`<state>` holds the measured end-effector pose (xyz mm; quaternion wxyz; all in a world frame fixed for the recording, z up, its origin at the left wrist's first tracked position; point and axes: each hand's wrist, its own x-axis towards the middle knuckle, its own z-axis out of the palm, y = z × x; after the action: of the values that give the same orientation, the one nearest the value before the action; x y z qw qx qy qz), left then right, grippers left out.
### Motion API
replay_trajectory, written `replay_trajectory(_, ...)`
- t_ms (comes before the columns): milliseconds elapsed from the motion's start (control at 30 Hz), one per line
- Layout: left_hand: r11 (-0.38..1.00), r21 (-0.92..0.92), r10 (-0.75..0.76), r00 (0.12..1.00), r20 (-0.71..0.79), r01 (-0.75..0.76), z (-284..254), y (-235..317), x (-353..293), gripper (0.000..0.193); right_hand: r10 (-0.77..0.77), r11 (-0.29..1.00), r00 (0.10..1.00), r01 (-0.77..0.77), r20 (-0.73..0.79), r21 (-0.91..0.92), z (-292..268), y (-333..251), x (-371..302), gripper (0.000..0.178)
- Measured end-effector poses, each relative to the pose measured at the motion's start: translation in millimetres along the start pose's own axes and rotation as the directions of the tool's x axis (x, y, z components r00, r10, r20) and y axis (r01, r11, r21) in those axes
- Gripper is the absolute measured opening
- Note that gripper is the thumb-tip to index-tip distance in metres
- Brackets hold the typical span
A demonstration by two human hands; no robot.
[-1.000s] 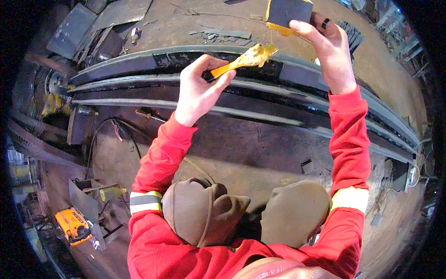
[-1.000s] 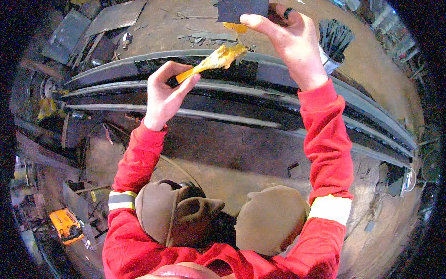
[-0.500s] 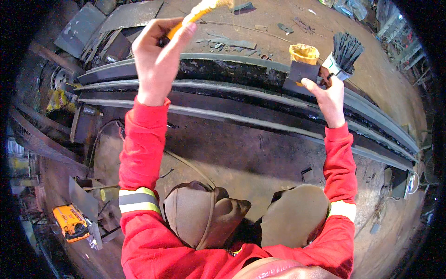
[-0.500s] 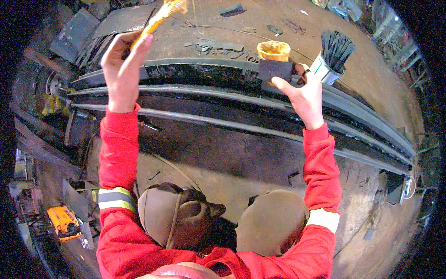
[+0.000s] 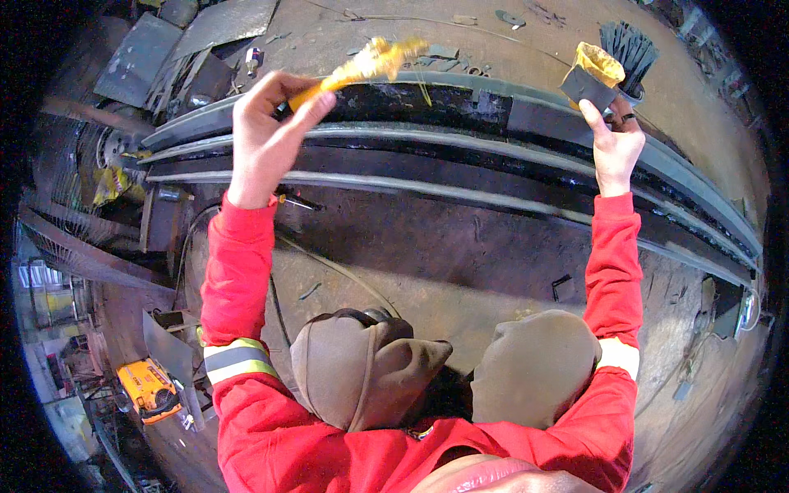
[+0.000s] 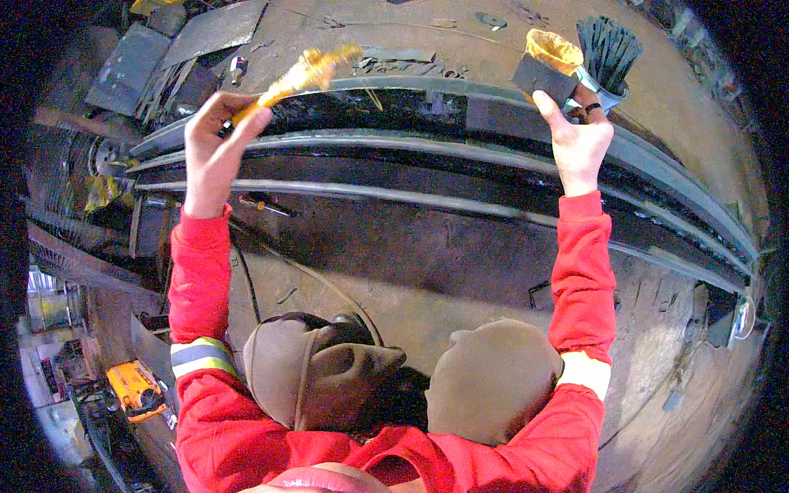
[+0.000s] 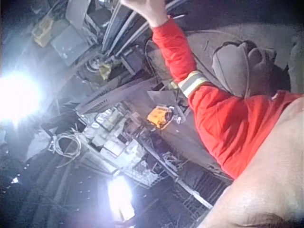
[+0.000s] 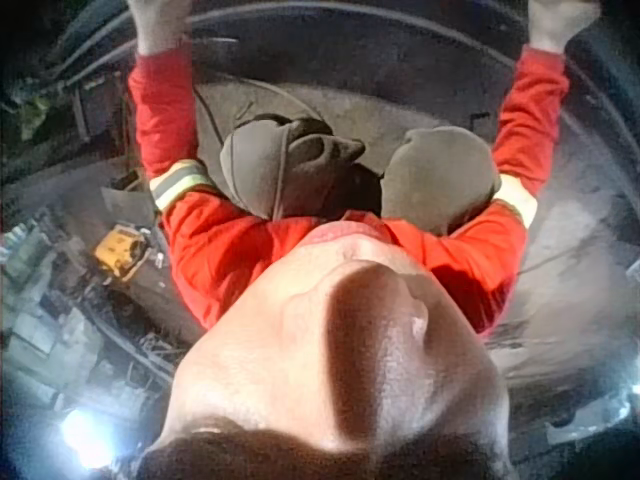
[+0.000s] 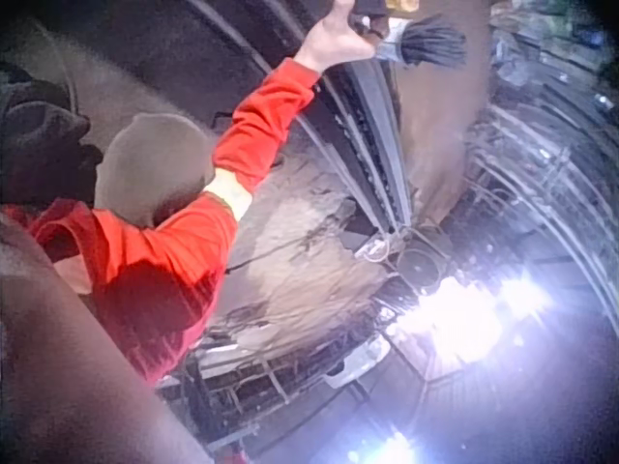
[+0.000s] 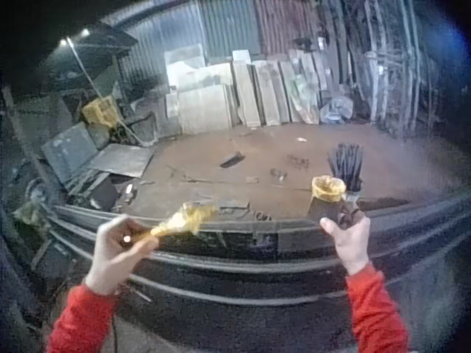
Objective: The person applies a yellowish sealant to the seam of a large, curved metal structure using a brush. They repeatedly dip the brush into a small container to reload the sealant and continue applying it along the seam.
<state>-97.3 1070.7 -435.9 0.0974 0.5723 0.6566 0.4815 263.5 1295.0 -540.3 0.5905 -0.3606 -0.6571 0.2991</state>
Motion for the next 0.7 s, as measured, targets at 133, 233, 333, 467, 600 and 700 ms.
replay_trajectory(133,0.996,-0.047,-0.072,0.986,0.148,0.080,25,-18,-12,0.017,0.030,0.992,0.999,-0.028,-0.012,0.126,1,-1,-7,0.042)
replay_trajectory(233,0.999,0.014,-0.045,0.971,0.233,0.043,42,-30,-5,0.016,0.035,0.982,0.999,-0.029,-0.025,0.188,0,-7,-7,0.040)
replay_trajectory(333,0.992,0.115,-0.083,0.964,0.251,0.055,58,-31,4,0.015,0.072,0.970,0.997,-0.062,-0.032,0.233,-1,-2,-7,0.042)
replay_trajectory(467,0.931,0.365,-0.026,0.987,0.157,-0.033,52,-38,11,0.017,0.093,0.957,0.995,-0.081,-0.028,0.278,-2,-3,-8,0.044)
replay_trajectory(600,0.913,0.407,-0.018,0.999,0.031,0.004,35,-20,0,0.018,0.087,0.966,0.995,-0.073,-0.045,0.249,-3,-3,-9,0.041)
replay_trajectory(700,0.927,0.372,-0.030,0.985,0.169,-0.035,44,-4,1,0.016,0.081,0.984,0.996,-0.072,-0.048,0.164,-5,-6,-8,0.040)
